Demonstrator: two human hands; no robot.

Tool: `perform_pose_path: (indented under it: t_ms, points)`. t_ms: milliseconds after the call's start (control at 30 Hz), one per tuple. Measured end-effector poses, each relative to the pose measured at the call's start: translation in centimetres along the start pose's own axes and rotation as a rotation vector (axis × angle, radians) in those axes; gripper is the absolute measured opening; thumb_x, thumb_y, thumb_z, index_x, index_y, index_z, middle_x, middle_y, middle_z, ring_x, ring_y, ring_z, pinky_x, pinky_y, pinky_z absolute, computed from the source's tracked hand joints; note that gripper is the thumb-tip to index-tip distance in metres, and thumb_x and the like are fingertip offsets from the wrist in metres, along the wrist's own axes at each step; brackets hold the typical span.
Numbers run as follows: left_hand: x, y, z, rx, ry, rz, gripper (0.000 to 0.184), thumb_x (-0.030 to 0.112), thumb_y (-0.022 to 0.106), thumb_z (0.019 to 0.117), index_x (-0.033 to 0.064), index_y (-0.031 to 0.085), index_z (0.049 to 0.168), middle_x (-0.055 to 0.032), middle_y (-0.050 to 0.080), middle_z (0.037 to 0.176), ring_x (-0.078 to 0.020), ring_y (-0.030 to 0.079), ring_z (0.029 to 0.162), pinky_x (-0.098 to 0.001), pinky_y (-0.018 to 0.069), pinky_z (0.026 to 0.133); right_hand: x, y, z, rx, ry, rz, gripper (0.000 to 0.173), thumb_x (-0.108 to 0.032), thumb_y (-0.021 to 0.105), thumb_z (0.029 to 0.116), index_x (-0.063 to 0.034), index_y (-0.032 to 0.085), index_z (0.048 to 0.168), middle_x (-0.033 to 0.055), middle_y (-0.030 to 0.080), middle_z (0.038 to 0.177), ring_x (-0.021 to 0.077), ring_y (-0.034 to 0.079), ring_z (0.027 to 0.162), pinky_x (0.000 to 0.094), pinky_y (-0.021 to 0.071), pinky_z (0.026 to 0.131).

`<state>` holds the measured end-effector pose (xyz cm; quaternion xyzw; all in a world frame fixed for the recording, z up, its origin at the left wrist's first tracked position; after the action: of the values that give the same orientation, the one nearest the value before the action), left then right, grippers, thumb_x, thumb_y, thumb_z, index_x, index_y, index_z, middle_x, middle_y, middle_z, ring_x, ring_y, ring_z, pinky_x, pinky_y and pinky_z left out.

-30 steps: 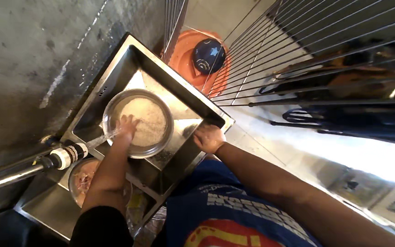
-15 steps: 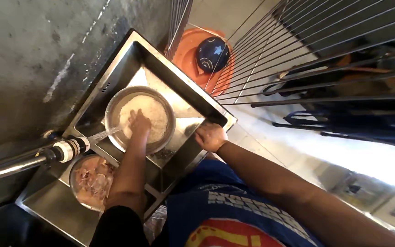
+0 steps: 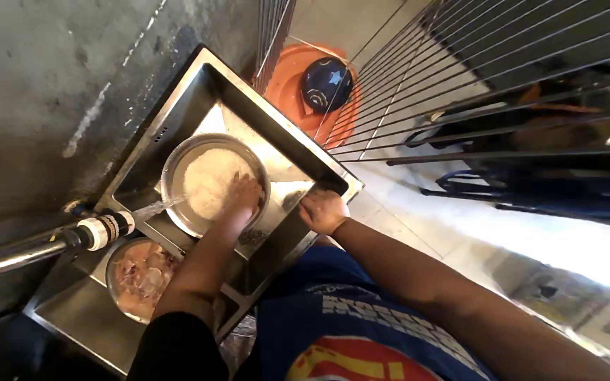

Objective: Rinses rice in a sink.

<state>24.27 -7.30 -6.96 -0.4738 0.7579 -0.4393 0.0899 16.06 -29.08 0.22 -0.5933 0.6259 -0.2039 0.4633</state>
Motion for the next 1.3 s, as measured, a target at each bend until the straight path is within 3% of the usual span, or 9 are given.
perform_pose_path:
  t_ms: [300,500,600,733,867,967,1033,1167,1300]
  points:
    - [-7.9,2.8,-5.3,-0.215,0.045,0.177,0.034,0.026,0.068,0.098,0.0198,0.069,0.132,-0.0104,0.053,0.151,-0.038,0.031,0.151,-0.0707,0.0065,0.123,0.2,0.3,0.1,0.017,-0.007,0.016,0.039,-0.034,0.043,0.103,-0.0086,0.073,0.106,0.0117,0.074,0.11,0.0326,0.067,0.11,0.0533,0.0505,0.094]
    - [-13.2,-0.8,-5.5,-0.156,-0.289,0.022,0.056,0.008,0.077,0.0877,0.0263,0.064,0.139,-0.0116,0.044,0.158,-0.0482,0.026,0.15,-0.0711,0.0271,0.117,0.3,0.5,0.1,0.02,-0.02,-0.002,0.04,-0.034,0.042,0.1033,-0.0083,0.072,0.106,0.0118,0.073,0.111,0.033,0.067,0.111,0.0533,0.0504,0.095]
    - [-13.3,-2.2,-5.4,-0.039,-0.481,-0.198,0.058,0.0,0.072,0.0881,0.0197,0.061,0.142,-0.0189,0.041,0.158,-0.0492,0.04,0.141,-0.0685,0.0442,0.105,0.4,0.6,0.0,0.04,-0.023,-0.007,0.039,-0.035,0.043,0.1027,-0.0085,0.073,0.105,0.012,0.073,0.11,0.0333,0.067,0.11,0.0539,0.0508,0.093]
    - [-12.7,-0.5,-4.8,0.134,-0.857,-0.742,0.07,0.021,0.073,0.0931,0.0183,0.042,0.155,-0.0296,0.035,0.158,-0.0491,0.043,0.14,-0.0665,0.0423,0.108,0.2,0.4,0.0,0.057,-0.026,-0.001,0.038,-0.033,0.045,0.1021,-0.0077,0.073,0.104,0.0132,0.073,0.108,0.0342,0.068,0.109,0.0547,0.0511,0.092]
    - [-9.3,1.1,-3.9,0.241,-1.101,-1.195,0.085,0.029,0.07,0.0968,0.0145,0.017,0.162,-0.0324,0.041,0.151,-0.0491,0.056,0.126,-0.0661,0.0542,0.092,0.2,0.3,0.0,0.024,-0.013,-0.008,0.04,-0.035,0.043,0.1027,-0.008,0.072,0.106,0.0131,0.073,0.11,0.0339,0.067,0.111,0.054,0.0504,0.093]
    - [-5.6,-0.3,-3.1,0.115,-0.968,-0.784,0.083,0.032,0.063,0.0996,0.0052,0.016,0.162,-0.0334,0.041,0.151,-0.0471,0.055,0.13,-0.0582,0.0517,0.102,0.1,0.3,0.0,0.045,-0.02,0.004,0.039,-0.033,0.044,0.1025,-0.0076,0.073,0.105,0.0132,0.073,0.108,0.0342,0.067,0.109,0.0541,0.0509,0.093]
    - [-3.5,0.1,-2.7,0.1,-0.71,-0.471,0.073,0.021,0.06,0.0997,0.0117,0.024,0.163,-0.033,0.032,0.157,-0.0496,0.042,0.14,-0.0611,0.046,0.108,0.2,0.4,-0.1,0.079,-0.03,0.017,0.037,-0.032,0.046,0.1014,-0.0072,0.073,0.101,0.0136,0.074,0.104,0.0343,0.068,0.106,0.0547,0.0519,0.091]
    - [-2.1,2.1,-1.4,0.027,-0.145,-0.111,0.075,0.006,0.064,0.0935,0.0271,0.037,0.16,-0.0156,0.022,0.169,-0.0405,0.01,0.158,-0.0742,0.009,0.119,0.3,0.5,-0.1,0.111,-0.044,0.005,0.037,-0.032,0.045,0.101,-0.0067,0.073,0.1,0.0135,0.074,0.103,0.0346,0.069,0.103,0.0545,0.0525,0.088]
    - [-4.6,1.7,0.4,-0.002,-0.075,0.01,0.065,0.02,0.071,0.0923,0.0364,0.049,0.151,-0.0006,0.027,0.169,-0.037,0.005,0.158,-0.0794,-0.0005,0.116,0.3,0.7,0.0,0.083,-0.033,-0.009,0.038,-0.033,0.044,0.1016,-0.0075,0.073,0.102,0.0128,0.074,0.105,0.0336,0.069,0.105,0.0539,0.0521,0.09]
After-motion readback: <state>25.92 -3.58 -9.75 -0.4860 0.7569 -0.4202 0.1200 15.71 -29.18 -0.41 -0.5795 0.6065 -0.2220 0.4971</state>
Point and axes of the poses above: each hand's wrist, its own z-axis towards the middle knuckle, its own y-axis out of the palm, x = y × z, the point moved 2 cm from there along z, towards the middle knuckle
